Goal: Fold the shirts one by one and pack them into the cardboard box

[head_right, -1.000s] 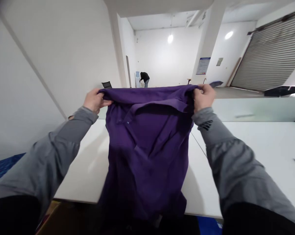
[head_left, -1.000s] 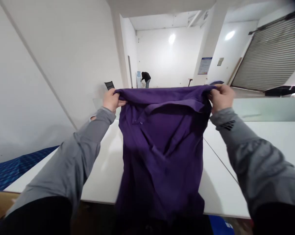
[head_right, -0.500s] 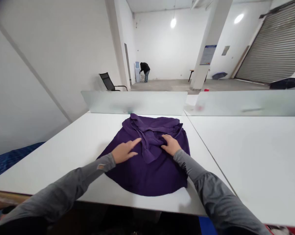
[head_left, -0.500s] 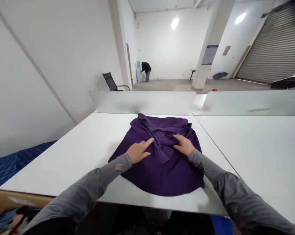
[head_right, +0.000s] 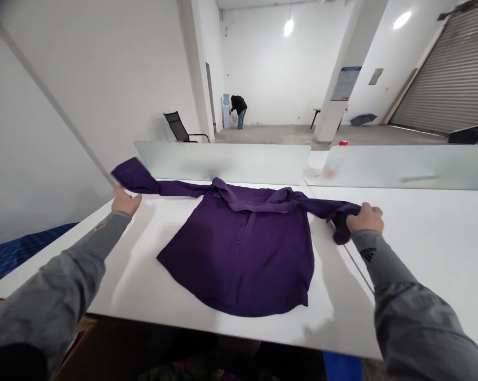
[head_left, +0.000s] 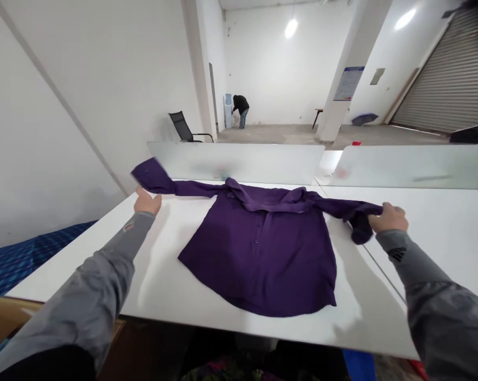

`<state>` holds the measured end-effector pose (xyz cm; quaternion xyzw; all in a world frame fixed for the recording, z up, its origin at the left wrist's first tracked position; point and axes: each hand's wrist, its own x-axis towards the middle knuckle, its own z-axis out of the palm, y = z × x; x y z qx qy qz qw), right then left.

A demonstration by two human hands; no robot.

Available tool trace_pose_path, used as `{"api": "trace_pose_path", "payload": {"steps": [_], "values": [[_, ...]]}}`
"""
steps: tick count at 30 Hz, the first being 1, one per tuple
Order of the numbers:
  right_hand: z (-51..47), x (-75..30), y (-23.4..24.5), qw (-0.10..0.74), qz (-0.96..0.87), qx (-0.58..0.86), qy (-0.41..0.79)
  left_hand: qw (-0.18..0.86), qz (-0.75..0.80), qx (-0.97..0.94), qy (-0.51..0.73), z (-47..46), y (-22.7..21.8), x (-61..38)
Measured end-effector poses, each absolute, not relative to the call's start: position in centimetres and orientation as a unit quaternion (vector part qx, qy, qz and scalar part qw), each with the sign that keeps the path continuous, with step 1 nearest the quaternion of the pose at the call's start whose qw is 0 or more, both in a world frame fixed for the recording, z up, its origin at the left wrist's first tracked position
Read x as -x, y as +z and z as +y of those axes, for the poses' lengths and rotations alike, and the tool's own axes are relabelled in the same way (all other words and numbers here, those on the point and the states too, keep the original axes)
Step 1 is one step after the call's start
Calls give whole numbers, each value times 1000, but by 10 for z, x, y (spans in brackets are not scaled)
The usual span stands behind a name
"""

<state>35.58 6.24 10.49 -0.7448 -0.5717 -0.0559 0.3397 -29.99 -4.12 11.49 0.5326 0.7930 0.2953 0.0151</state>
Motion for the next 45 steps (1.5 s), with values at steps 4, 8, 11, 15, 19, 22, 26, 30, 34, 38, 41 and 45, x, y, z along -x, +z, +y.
{"api": "trace_pose_path", "payload": {"steps": [4, 8, 11, 15, 19, 22, 26, 30, 34, 38, 41, 45], "values": [[3, -342, 68, 247, -697, 671, 55, 32, 843, -504, 185, -77, 54, 290], [-83, -283, 27, 142, -891, 387, 191, -1, 773, -620, 133, -101, 6, 236], [-117, -251, 9, 150, -922, 346, 92, 9, 753, -648, 114, -101, 4, 201], [-115, -255, 8, 230, -878, 417, 49, 60, 737, -668, 85, -108, 28, 183], [-126, -300, 36, 223, -843, 440, 214, 205, 627, -747, 84, -154, 59, 195], [-148, -326, 62, 104, -829, 419, 356, 358, 523, -774, 12, -198, 74, 204], [-141, -320, 79, 52, -817, 416, 396, 313, 527, -784, -97, -217, 87, 195], [-79, -280, 63, 191, -834, 485, 179, 38, 583, -811, 33, -176, 86, 165], [-18, -238, 36, 206, -844, 496, -2, -112, 564, -813, 92, -113, 58, 129], [10, -225, 37, 145, -836, 527, -50, -87, 558, -821, 85, -69, 38, 117], [28, -228, 67, 161, -834, 526, 36, 2, 555, -809, 194, -44, 55, 128], [79, -214, 120, 287, -770, 541, 182, 90, 577, -738, 338, 6, 108, 141]]}}
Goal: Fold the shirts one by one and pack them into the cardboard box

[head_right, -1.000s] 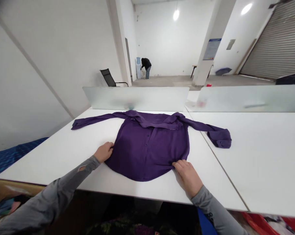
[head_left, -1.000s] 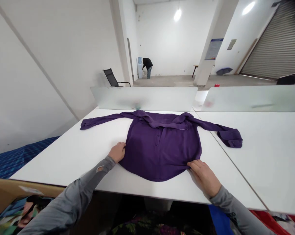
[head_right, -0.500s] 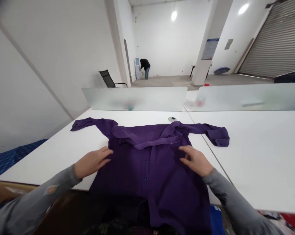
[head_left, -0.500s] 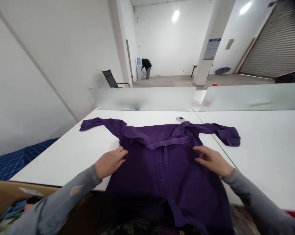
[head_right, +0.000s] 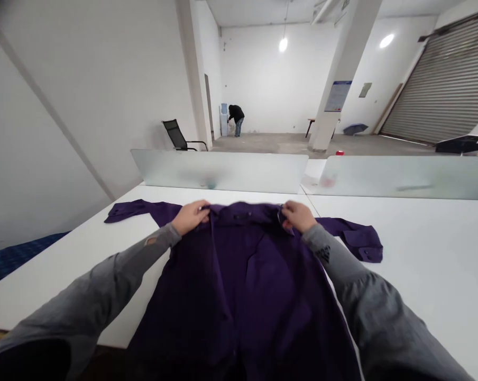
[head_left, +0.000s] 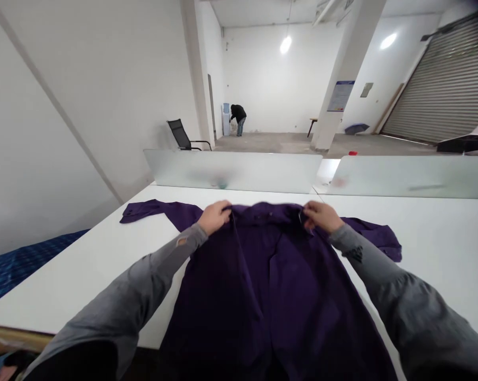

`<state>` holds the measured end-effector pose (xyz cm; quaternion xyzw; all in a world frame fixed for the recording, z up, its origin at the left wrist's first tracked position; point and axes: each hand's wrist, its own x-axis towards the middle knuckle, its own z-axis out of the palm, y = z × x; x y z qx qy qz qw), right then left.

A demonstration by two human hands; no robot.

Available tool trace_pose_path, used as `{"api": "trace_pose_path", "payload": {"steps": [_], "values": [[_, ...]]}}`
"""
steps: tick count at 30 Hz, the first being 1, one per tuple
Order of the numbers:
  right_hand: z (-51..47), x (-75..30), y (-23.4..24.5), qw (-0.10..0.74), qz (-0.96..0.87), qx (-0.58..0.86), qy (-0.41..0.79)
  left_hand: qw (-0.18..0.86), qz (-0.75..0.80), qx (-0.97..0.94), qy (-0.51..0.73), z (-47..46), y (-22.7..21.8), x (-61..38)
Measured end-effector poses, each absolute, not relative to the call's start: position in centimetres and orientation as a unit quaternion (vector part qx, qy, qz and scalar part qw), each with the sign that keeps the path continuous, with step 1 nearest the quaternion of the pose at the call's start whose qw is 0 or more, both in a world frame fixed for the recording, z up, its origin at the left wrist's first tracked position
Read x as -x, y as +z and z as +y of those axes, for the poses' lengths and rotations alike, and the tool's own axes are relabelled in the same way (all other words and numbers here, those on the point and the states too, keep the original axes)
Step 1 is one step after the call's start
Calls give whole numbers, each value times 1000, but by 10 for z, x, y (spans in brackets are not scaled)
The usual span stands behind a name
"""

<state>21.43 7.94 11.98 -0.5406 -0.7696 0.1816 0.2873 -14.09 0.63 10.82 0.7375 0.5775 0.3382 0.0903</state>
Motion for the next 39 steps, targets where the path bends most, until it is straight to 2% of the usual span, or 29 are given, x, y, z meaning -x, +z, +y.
{"api": "trace_pose_path", "payload": {"steps": [3, 6, 11, 15, 18, 21, 25, 29, 32, 36, 38, 39], "values": [[121, -193, 137, 374, -731, 550, 152, 86, 586, -688, 420, 46, 131, 142], [132, -186, 122, 386, -724, 555, 134, 87, 618, -659, 420, 51, 121, 147], [82, -213, 56, 345, -755, 545, 118, -2, 608, -730, 313, -17, 60, 159], [40, -227, 17, 288, -813, 502, 62, 10, 583, -787, 200, -70, 14, 146], [17, -220, 16, 226, -855, 466, 42, 11, 589, -797, 130, -85, 1, 128], [-14, -200, 31, 193, -866, 459, 52, -11, 590, -795, 141, -93, 10, 111], [-70, -169, 41, 152, -890, 421, 88, -21, 597, -783, 171, -119, 31, 86], [-99, -154, 32, 113, -889, 425, 127, 31, 643, -757, 108, -144, 32, 69], [-93, -159, 28, 152, -860, 436, 216, 86, 639, -752, 135, -145, 28, 72], [-80, -167, 33, 246, -769, 402, 432, 264, 571, -723, 285, -136, 31, 85], [-81, -169, 37, 277, -751, 381, 463, 298, 542, -714, 328, -138, 34, 88], [-83, -170, 39, 287, -758, 388, 438, 280, 541, -719, 336, -142, 35, 88]]}}
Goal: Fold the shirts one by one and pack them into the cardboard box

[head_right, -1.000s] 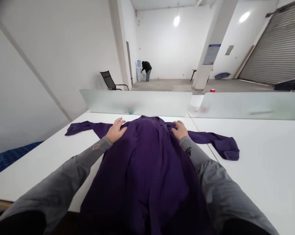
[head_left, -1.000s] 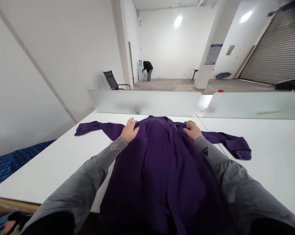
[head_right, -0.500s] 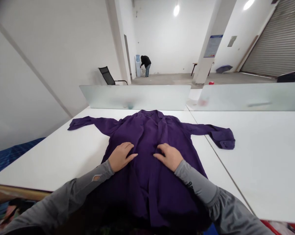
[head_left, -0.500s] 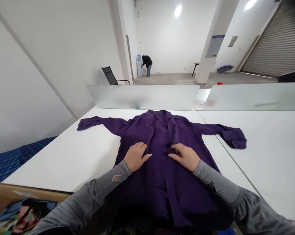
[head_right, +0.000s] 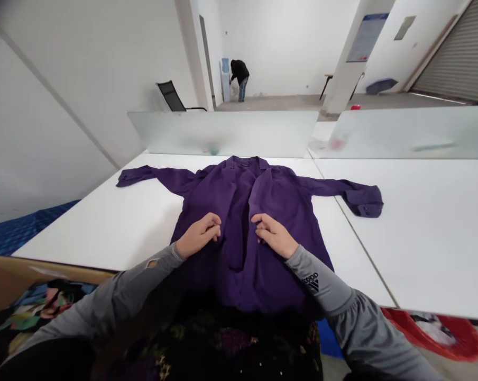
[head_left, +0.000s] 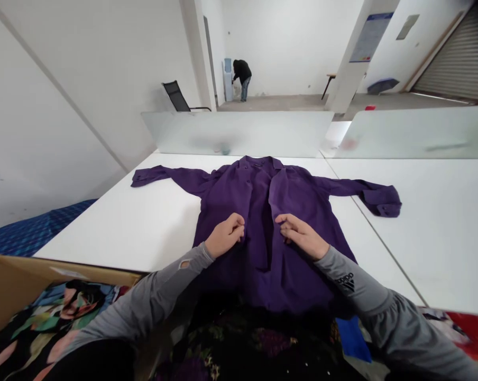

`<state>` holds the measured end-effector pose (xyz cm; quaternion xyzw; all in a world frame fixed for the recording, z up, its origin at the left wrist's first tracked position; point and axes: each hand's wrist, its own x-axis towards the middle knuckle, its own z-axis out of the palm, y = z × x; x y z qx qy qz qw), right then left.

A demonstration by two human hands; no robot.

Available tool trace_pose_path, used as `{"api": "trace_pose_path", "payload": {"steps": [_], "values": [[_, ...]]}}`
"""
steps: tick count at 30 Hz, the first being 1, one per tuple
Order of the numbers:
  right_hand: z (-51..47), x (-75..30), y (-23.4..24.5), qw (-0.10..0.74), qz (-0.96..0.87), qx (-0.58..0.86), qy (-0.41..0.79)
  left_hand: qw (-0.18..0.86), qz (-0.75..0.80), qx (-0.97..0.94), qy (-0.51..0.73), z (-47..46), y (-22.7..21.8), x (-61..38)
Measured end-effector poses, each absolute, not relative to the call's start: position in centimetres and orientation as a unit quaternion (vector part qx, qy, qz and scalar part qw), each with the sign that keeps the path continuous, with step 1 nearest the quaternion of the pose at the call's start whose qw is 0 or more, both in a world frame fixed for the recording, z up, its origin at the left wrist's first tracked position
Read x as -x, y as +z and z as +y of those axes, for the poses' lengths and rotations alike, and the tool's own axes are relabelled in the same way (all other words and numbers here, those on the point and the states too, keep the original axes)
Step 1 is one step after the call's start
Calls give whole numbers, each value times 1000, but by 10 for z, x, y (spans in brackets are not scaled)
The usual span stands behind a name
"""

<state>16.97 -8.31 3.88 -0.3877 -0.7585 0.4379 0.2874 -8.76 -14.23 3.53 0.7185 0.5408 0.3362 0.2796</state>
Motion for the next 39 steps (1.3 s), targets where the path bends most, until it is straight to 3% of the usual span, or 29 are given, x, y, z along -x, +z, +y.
{"api": "trace_pose_path", "payload": {"steps": [5, 11, 14, 20, 24, 31, 35, 39], "values": [[-117, -178, 42, 309, -829, 414, 214, 43, 539, -807, 239, -194, 35, 86], [-173, -193, 31, 187, -927, 279, 165, -123, 422, -894, 90, -260, 3, 107], [-182, -196, 23, 179, -934, 269, 152, -182, 405, -892, 87, -270, -9, 121], [-179, -202, 19, 215, -920, 234, 228, -99, 376, -920, 40, -274, 20, 139], [-178, -204, 21, 223, -917, 224, 243, -37, 463, -884, 41, -273, 43, 125], [-196, -169, 28, 83, -906, 405, 89, -35, 636, -767, 82, -236, 25, 50], [-196, -159, 32, 25, -901, 422, 99, -12, 595, -796, 113, -227, 25, 46], [-173, -172, 48, -27, -917, 333, 217, 46, 393, -910, 125, -222, 41, 61]]}}
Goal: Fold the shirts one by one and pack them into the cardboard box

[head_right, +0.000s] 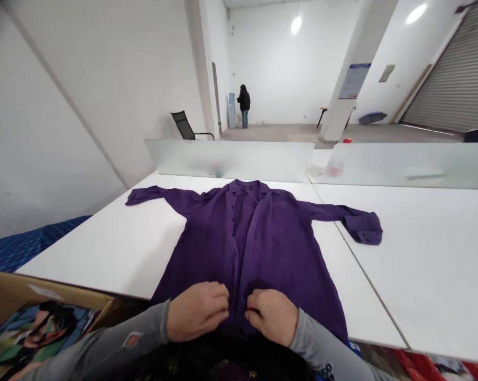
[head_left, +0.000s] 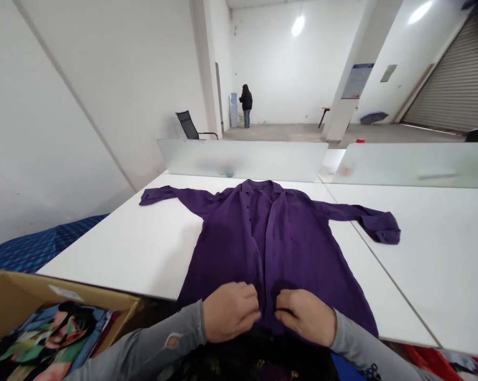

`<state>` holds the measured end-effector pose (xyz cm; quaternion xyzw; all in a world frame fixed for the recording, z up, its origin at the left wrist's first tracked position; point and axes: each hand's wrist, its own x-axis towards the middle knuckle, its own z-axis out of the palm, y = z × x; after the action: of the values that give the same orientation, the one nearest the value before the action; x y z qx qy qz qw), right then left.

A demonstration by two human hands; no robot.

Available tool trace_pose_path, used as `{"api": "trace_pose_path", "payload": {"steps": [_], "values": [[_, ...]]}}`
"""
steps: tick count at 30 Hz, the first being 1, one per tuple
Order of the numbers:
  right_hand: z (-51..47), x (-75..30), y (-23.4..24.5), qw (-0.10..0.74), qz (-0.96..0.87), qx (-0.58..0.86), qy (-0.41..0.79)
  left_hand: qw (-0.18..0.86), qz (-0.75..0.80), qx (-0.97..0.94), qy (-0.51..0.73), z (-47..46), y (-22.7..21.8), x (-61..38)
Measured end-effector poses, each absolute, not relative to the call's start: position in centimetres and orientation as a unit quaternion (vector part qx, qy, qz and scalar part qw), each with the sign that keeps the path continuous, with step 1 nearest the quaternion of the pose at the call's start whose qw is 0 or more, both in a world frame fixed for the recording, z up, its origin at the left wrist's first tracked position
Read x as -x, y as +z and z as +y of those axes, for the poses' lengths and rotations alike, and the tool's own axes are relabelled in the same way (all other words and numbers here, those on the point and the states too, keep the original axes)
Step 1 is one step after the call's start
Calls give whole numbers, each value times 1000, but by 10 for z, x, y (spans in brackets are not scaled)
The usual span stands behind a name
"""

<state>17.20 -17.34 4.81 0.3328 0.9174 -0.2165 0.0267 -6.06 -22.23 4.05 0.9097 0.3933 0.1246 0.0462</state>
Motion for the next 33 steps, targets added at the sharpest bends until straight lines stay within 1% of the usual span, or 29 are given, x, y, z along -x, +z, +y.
{"api": "trace_pose_path", "payload": {"steps": [2, 4, 5, 6, 9, 11, 13, 15, 17, 20, 23, 25, 27, 30, 33], "values": [[-150, -180, 60, 57, 918, -282, -274, 51, 336, -931, 131, -203, 48, 70], [-117, -183, 72, 59, 900, -283, -326, 16, 374, -912, 168, -167, 54, 82], [-98, -181, 77, 38, 883, -305, -355, -8, 407, -894, 190, -143, 56, 90], [-77, -177, 80, 3, 860, -335, -385, -29, 436, -875, 207, -117, 58, 100], [-12, -154, 85, -145, 784, -404, -448, -76, 510, -826, 227, -35, 58, 136], [27, -130, 84, -233, 744, -420, -465, -99, 558, -796, 211, 9, 54, 165], [61, -104, 80, -288, 706, -442, -472, -113, 632, -749, 163, 39, 46, 196], [92, -78, 74, -318, 681, -472, -460, -117, 706, -690, 108, 54, 37, 227], [120, -56, 67, -327, 675, -500, -434, -116, 756, -640, 76, 59, 27, 255], [157, -29, 56, -315, 676, -542, -388, -119, 808, -573, 70, 58, 18, 288], [180, -4, 44, -293, 688, -580, -325, -122, 850, -507, 69, 59, 19, 306], [187, 9, 38, -284, 701, -592, -279, -145, 840, -516, 85, 63, 22, 308], [187, 15, 36, -283, 712, -596, -239, -161, 783, -591, 106, 69, 25, 303], [183, 5, 36, -305, 714, -604, -180, -122, 706, -691, 99, 78, 24, 290], [179, -21, 37, -318, 696, -631, -126, -106, 735, -665, 80, 79, 18, 280]]}}
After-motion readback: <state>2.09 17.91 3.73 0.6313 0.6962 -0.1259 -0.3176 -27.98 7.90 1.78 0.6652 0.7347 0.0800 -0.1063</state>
